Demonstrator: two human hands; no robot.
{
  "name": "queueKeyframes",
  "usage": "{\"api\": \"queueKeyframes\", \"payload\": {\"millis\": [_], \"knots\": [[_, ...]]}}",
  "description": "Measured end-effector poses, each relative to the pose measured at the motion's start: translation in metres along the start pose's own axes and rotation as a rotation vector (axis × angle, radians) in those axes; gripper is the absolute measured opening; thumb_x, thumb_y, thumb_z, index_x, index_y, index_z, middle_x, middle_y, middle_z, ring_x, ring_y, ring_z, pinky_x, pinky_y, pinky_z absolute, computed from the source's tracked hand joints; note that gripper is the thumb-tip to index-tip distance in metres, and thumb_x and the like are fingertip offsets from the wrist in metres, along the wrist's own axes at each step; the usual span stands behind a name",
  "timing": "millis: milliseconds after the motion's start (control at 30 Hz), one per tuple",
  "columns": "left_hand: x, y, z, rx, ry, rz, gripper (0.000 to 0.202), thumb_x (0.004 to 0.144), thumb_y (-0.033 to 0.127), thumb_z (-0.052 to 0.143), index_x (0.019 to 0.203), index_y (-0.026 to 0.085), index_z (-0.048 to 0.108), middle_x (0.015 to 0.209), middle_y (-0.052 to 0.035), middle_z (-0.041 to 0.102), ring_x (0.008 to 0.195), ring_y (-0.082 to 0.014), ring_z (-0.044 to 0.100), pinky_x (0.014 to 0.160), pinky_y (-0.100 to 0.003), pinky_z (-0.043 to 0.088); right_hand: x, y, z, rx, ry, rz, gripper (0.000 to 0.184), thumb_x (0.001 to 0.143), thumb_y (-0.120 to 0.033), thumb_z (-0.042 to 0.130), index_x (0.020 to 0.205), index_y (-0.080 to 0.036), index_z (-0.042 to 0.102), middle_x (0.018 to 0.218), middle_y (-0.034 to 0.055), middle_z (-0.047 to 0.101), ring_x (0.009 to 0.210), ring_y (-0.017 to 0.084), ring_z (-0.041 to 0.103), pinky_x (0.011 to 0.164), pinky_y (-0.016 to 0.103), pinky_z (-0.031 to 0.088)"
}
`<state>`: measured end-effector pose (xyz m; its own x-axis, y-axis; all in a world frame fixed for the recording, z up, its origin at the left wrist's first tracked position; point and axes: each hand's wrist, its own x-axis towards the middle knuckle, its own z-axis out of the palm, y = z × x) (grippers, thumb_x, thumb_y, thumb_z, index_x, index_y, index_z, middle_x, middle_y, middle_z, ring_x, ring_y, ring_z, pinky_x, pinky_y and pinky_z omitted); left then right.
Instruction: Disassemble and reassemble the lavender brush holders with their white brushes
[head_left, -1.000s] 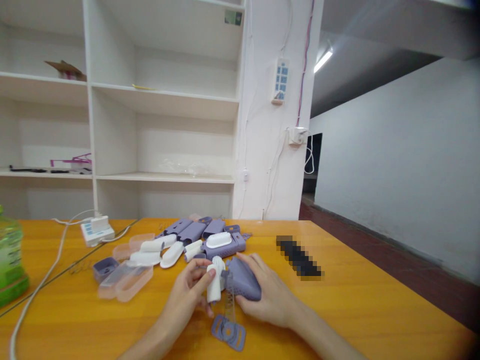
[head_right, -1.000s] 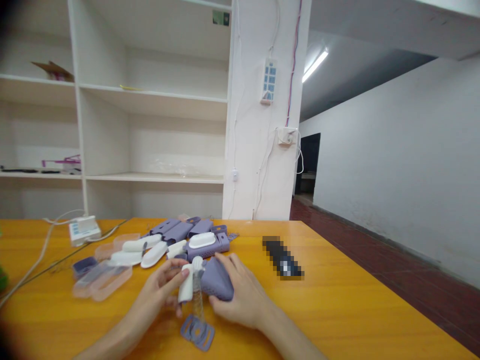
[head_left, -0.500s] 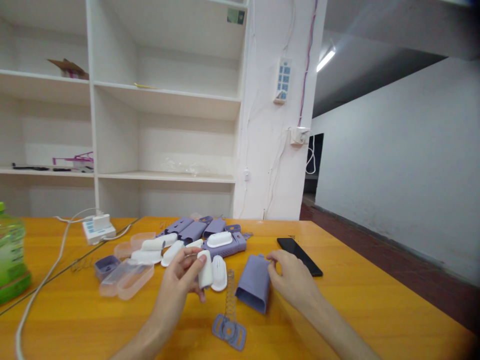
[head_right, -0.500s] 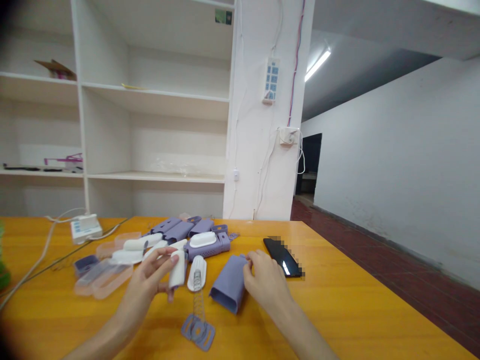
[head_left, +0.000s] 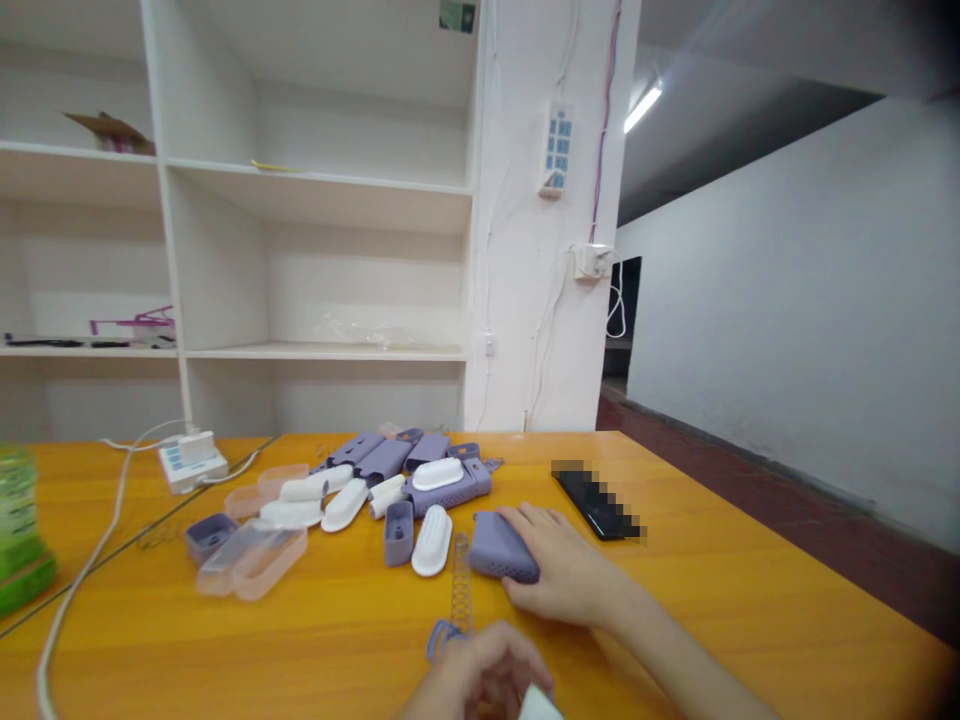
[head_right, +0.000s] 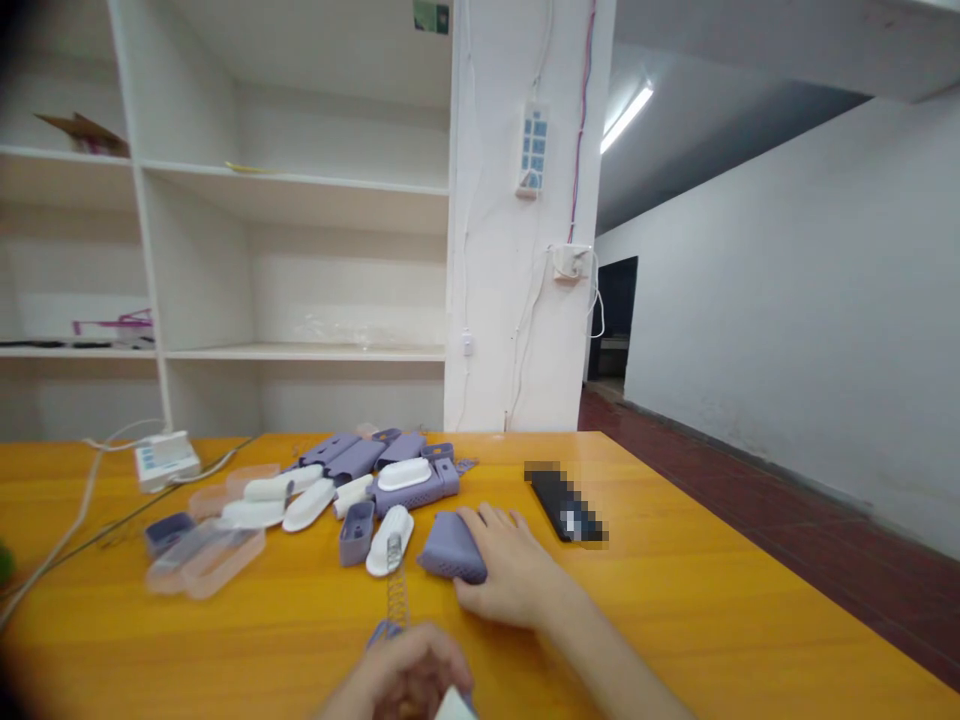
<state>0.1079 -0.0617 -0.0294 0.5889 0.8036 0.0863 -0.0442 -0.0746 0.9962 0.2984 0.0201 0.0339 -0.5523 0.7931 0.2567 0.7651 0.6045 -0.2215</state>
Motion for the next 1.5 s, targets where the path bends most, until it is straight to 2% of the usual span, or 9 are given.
{"api": "queueKeyframes", "payload": {"millis": [67, 200, 300, 500, 633, 767, 1033, 1233, 1500], "knots": [[0.006, -0.002, -0.006, 0.051, 0.104, 0.035, 0.061, 0.071, 0.071, 0.077, 0.104, 0.021, 0.065, 0.077, 0.0018, 0.056, 0.061, -0.0081, 0.046, 0.054, -0.019, 0.033, 0.000, 0.008, 0.003, -0.016, 0.029, 0.077, 0.055, 0.075, -0.032, 0.064, 0.128, -0.016, 0.057, 0.125, 0.0155, 0.061, 0.115, 0.033, 0.056, 0.102, 0.046, 0.040], [0.006, 0.007, -0.019, 0.152, 0.359, 0.060, 0.054, 0.085, 0.069, 0.063, 0.112, 0.023, 0.057, 0.075, 0.0048, 0.050, 0.055, -0.0090, 0.052, 0.045, -0.016, 0.039, -0.001, 0.020, 0.003, -0.044, 0.072, 0.155, 0.040, 0.075, -0.029, 0.064, 0.113, -0.016, 0.060, 0.116, 0.0153, 0.062, 0.108, 0.034, 0.057, 0.093, 0.044, 0.041], [0.006, 0.015, -0.031, 0.199, 0.489, 0.047, 0.049, 0.090, 0.066, 0.058, 0.115, 0.025, 0.051, 0.074, 0.0058, 0.051, 0.047, -0.0113, 0.054, 0.033, -0.017, 0.042, -0.001, 0.020, 0.001, -0.041, 0.088, 0.148, 0.047, 0.083, -0.042, 0.065, 0.122, -0.018, 0.057, 0.119, 0.0132, 0.062, 0.111, 0.033, 0.057, 0.095, 0.043, 0.040], [0.009, 0.024, -0.064, 0.224, 0.666, 0.203, 0.044, 0.088, 0.056, 0.067, 0.114, 0.025, 0.052, 0.082, 0.0023, 0.056, 0.063, -0.0175, 0.064, 0.037, -0.021, 0.054, 0.001, 0.007, 0.006, -0.031, 0.107, 0.107, 0.064, 0.077, -0.063, 0.073, 0.121, -0.019, 0.060, 0.118, 0.0124, 0.062, 0.112, 0.034, 0.056, 0.097, 0.043, 0.041], [0.007, 0.028, -0.069, 0.130, 0.676, 0.208, 0.050, 0.084, 0.056, 0.072, 0.115, 0.022, 0.053, 0.080, 0.0033, 0.057, 0.058, -0.0155, 0.062, 0.039, -0.024, 0.057, -0.002, -0.007, 0.007, 0.070, 0.102, 0.038, 0.063, 0.069, -0.061, 0.081, 0.115, -0.021, 0.062, 0.110, 0.0080, 0.063, 0.104, 0.030, 0.059, 0.091, 0.039, 0.045], [0.007, 0.033, -0.065, 0.050, 0.700, 0.196, 0.053, 0.080, 0.059, 0.074, 0.111, 0.019, 0.057, 0.075, 0.0031, 0.063, 0.039, -0.0090, 0.053, 0.029, -0.019, 0.046, -0.006, -0.020, 0.005, 0.201, 0.076, -0.044, 0.066, 0.068, -0.056, 0.083, 0.121, -0.024, 0.060, 0.113, 0.0054, 0.064, 0.103, 0.028, 0.061, 0.092, 0.038, 0.047], [0.004, 0.033, -0.064, -0.118, 0.719, 0.190, 0.051, 0.074, 0.054, 0.082, 0.104, 0.018, 0.062, 0.079, -0.0016, 0.070, 0.057, -0.0162, 0.065, 0.038, -0.023, 0.055, -0.009, -0.034, 0.004, 0.267, 0.062, -0.109, 0.072, 0.065, -0.057, 0.086, 0.125, -0.025, 0.060, 0.116, 0.0052, 0.065, 0.103, 0.028, 0.063, 0.094, 0.038, 0.048], [0.009, 0.024, -0.055, -0.157, 0.709, 0.143, 0.057, 0.068, 0.059, 0.085, 0.101, 0.017, 0.064, 0.073, 0.0007, 0.067, 0.042, -0.0108, 0.058, 0.033, -0.022, 0.050, -0.009, -0.040, 0.003, 0.326, 0.088, -0.111, 0.067, 0.066, -0.050, 0.087, 0.123, -0.028, 0.061, 0.115, 0.0027, 0.066, 0.104, 0.027, 0.063, 0.090, 0.035, 0.049], [0.006, 0.020, -0.054, -0.165, 0.689, 0.050, 0.059, 0.070, 0.061, 0.083, 0.102, 0.018, 0.061, 0.064, 0.0030, 0.066, 0.041, -0.0105, 0.058, 0.036, -0.020, 0.049, -0.008, -0.042, 0.004, 0.300, 0.076, -0.129, 0.068, 0.066, -0.053, 0.087, 0.124, -0.028, 0.062, 0.113, 0.0028, 0.066, 0.104, 0.027, 0.063, 0.092, 0.036, 0.048]]}}
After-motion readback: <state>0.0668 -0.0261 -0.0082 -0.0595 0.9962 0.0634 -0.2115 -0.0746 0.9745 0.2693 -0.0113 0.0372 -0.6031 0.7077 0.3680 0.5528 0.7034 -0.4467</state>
